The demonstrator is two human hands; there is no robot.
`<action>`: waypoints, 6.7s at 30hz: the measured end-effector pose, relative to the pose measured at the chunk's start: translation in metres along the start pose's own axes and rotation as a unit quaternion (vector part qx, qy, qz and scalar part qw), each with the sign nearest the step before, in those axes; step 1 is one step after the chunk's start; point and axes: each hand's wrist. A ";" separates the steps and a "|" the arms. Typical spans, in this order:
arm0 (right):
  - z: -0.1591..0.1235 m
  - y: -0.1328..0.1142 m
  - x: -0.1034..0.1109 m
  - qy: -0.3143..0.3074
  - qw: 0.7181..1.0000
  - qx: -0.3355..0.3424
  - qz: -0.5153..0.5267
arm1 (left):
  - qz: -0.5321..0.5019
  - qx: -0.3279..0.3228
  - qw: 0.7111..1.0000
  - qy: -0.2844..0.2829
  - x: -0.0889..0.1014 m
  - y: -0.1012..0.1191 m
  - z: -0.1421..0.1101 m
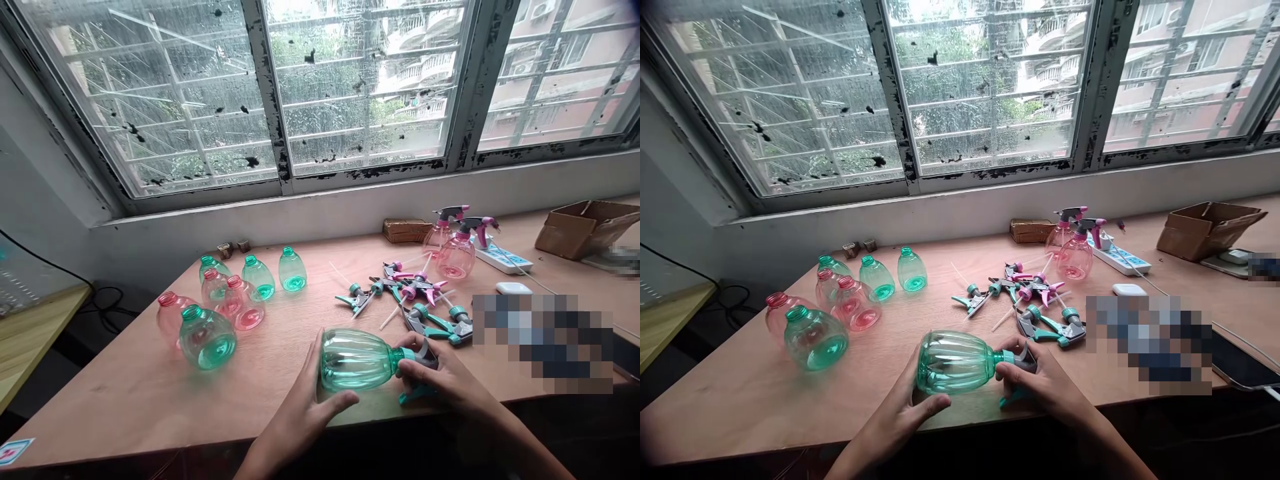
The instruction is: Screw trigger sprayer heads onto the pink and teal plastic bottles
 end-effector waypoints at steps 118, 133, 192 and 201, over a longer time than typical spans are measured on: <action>0.003 0.002 -0.002 0.008 1.000 0.006 0.012 | 0.032 -0.020 0.999 -0.006 0.001 -0.004 0.001; 0.003 0.004 0.000 0.008 1.000 0.008 0.000 | 0.027 -0.006 1.000 0.004 0.002 -0.006 0.001; 0.002 -0.010 -0.006 -0.013 1.000 -0.010 -0.013 | 0.037 -0.049 0.998 -0.001 0.002 -0.009 0.001; 0.002 -0.011 -0.007 -0.016 1.000 -0.016 0.001 | 0.017 -0.014 1.000 -0.007 0.003 -0.005 -0.001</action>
Point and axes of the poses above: each hand's wrist, its own z-axis towards the middle knuckle, its own x-axis out of the back of the hand, y = z × x, and after that the axes turned 8 degrees about z, right-handed
